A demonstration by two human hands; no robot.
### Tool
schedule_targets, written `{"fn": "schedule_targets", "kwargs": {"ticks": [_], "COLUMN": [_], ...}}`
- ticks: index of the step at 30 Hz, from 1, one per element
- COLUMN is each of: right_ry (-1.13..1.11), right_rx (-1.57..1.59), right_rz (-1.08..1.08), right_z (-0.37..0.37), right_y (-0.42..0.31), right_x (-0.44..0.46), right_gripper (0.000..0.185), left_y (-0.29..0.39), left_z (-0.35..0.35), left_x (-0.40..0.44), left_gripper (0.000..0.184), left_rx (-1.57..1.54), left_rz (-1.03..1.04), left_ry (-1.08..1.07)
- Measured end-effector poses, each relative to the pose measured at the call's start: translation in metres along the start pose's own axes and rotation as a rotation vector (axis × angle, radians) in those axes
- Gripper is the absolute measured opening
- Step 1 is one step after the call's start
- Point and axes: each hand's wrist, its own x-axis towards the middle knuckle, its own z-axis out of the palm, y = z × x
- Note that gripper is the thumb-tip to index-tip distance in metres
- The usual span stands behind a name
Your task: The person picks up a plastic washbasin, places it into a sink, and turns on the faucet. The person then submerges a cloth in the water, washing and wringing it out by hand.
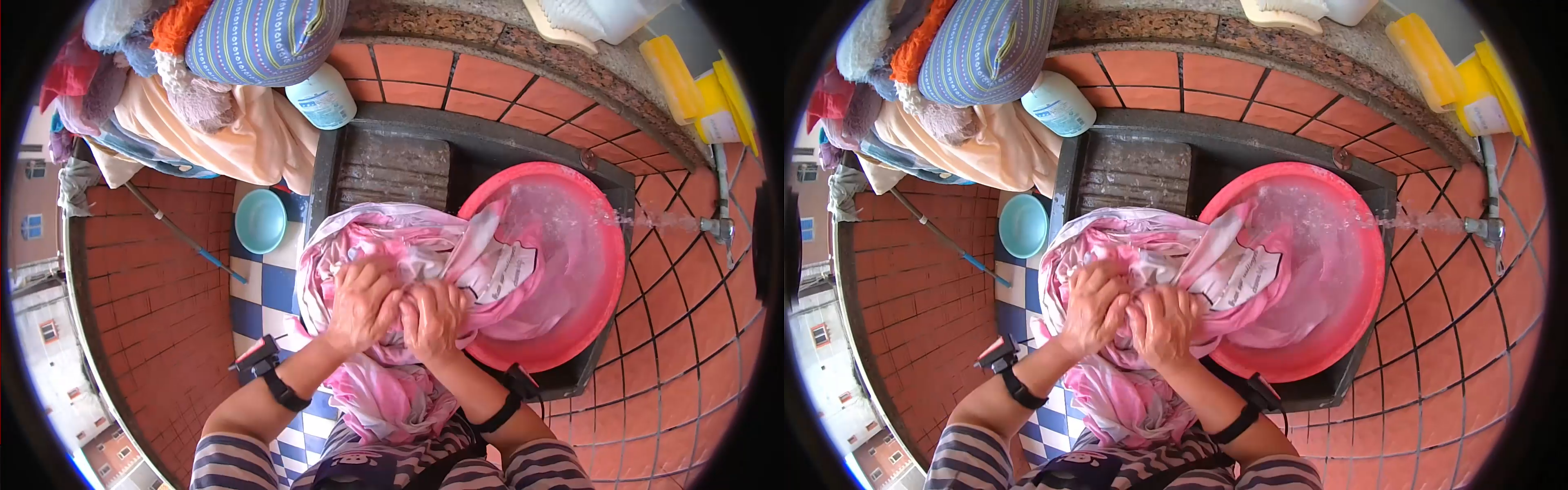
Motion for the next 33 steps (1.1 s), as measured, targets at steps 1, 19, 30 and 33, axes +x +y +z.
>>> {"fn": "schedule_targets", "kwargs": {"ticks": [1,19,30,33], "right_ry": [0.036,-0.074,-0.033,0.133], "right_rx": [-0.002,0.132,0.398,0.651], "right_rz": [-0.057,-0.294,0.217,0.35], "right_z": [0.005,0.044,0.004,-0.069], "right_y": [0.0,0.05,0.067,0.101], "right_x": [-0.029,0.038,0.085,0.041], "right_gripper": [0.017,0.016,0.04,0.042], "left_y": [0.006,-0.049,-0.008,0.038], "left_z": [0.005,0.04,-0.013,-0.04], "left_x": [-0.032,0.02,-0.013,-0.12], "left_gripper": [0.023,0.027,0.063,0.087], "left_rx": [0.031,0.161,0.344,0.313], "left_rz": [0.031,0.155,-0.326,-0.717], "left_ry": [0.024,0.134,0.344,0.251]}}
